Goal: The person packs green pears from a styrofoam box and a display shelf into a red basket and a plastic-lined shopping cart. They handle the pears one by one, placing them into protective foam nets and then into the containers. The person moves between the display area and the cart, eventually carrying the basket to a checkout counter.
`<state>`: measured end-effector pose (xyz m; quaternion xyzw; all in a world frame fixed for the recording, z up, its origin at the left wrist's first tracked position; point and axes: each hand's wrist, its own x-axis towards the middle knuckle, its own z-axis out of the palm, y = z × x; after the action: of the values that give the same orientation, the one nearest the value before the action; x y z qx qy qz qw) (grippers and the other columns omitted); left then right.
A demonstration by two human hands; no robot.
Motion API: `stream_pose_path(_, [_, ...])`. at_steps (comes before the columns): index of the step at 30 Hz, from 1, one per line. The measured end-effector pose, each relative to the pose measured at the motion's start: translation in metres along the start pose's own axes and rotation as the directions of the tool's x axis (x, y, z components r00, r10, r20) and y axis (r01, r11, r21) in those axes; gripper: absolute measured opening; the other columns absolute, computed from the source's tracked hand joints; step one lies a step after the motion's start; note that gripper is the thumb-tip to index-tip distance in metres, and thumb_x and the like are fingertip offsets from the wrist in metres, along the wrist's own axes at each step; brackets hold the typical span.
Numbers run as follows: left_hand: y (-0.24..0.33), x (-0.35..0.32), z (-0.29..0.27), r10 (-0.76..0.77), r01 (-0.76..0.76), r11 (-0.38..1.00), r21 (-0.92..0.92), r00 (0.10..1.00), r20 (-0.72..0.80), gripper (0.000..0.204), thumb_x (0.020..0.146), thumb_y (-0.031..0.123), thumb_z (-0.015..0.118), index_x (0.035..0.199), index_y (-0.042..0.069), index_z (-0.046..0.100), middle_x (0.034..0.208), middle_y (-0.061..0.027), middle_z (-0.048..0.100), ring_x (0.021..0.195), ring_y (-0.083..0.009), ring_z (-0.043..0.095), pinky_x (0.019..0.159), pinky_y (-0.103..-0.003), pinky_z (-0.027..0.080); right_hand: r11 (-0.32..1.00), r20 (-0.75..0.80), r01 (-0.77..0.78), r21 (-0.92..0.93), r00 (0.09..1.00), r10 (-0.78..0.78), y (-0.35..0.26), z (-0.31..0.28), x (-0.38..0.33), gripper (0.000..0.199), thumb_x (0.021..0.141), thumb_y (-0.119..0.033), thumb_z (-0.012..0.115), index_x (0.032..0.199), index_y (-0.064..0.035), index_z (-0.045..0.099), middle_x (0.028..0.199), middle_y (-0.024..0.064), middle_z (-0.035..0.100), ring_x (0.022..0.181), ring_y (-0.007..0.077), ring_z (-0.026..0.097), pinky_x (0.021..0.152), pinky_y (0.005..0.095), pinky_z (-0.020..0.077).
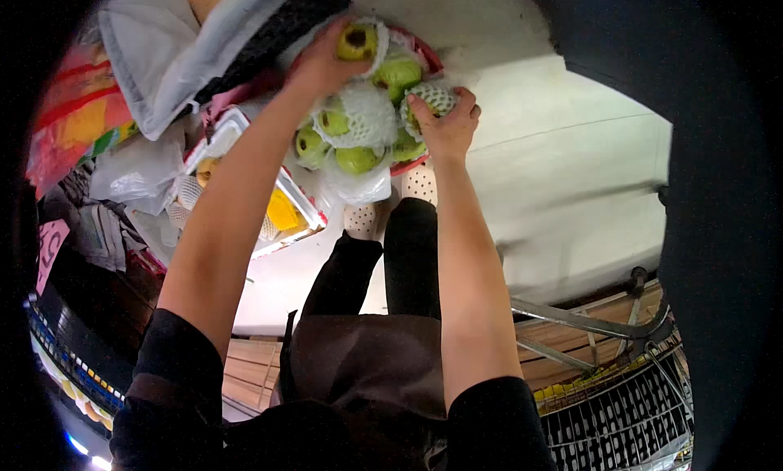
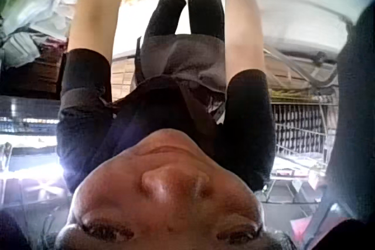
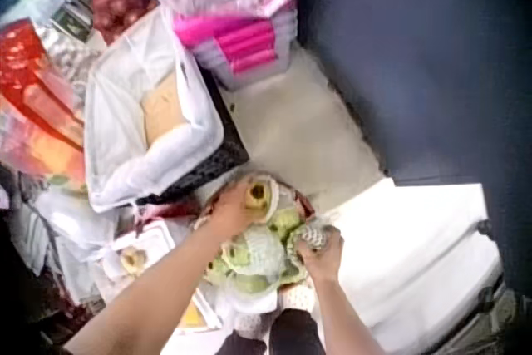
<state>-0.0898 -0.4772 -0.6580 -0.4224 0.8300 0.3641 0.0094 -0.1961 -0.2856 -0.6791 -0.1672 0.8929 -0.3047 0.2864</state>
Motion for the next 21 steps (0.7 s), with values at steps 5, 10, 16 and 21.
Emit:
stream_pose_path(5, [-0.03,0.014,-0.004,0.121,-0.084,0.984,-0.159,0.964,0.238,0.071,0.064,0.018,0.074,0.127,0.017,0.039,0.119,-0.0104,0.05,0.109,-0.024,0.049,0.092,-0.032,0.039,0.984,0.134,0.178,0.017,0.975,-0.178,0.031,0.004,-0.021,0.091,0.051,-0.033,0.083,0.121,-0.0055,0.031,0.117,0.0189,0.035,0.104,0.036,0.043,0.084,0.0411,0.042])
stream_pose_path(10, [-0.043,0.029,0.006,0.396,-0.377,0.918,-0.126,0.893,0.213,0.076,0.062,0.003,0.07,0.129,0.018,0.037,0.131,-0.0087,0.039,0.118,-0.0284,0.041,0.096,-0.033,0.037,0.993,0.22,0.113,-0.017,0.97,-0.106,0.026,-0.001,-0.017,0.088,0.051,-0.023,0.083,0.12,-0.0091,0.03,0.114,0.0162,0.037,0.102,0.0342,0.046,0.084,0.0406,0.0437])
stream_pose_path(16, [-0.049,0.034,0.003,0.338,-0.323,0.941,-0.1,0.908,0.246,0.079,0.062,0.006,0.072,0.13,0.019,0.034,0.132,-0.0091,0.036,0.12,-0.0272,0.038,0.098,-0.034,0.035,0.99,0.241,0.135,-0.037,0.963,-0.122,0.027,-0.004,-0.015,0.093,0.05,-0.025,0.083,0.123,-0.0102,0.027,0.116,0.0164,0.037,0.108,0.0352,0.043,0.089,0.0426,0.0409])
stream_pose_path(21, [-0.042,0.033,-0.011,0.257,-0.241,0.966,-0.091,0.924,0.282,0.09,0.06,0.02,0.076,0.134,0.016,0.025,0.135,-0.0124,0.031,0.124,-0.0286,0.033,0.102,-0.035,0.029,0.965,0.242,0.148,0.216,0.95,-0.199,0.029,-0.018,-0.019,0.105,0.049,-0.028,0.085,0.131,-0.0104,0.022,0.122,0.019,0.033,0.116,0.0348,0.035,0.094,0.0406,0.0366])
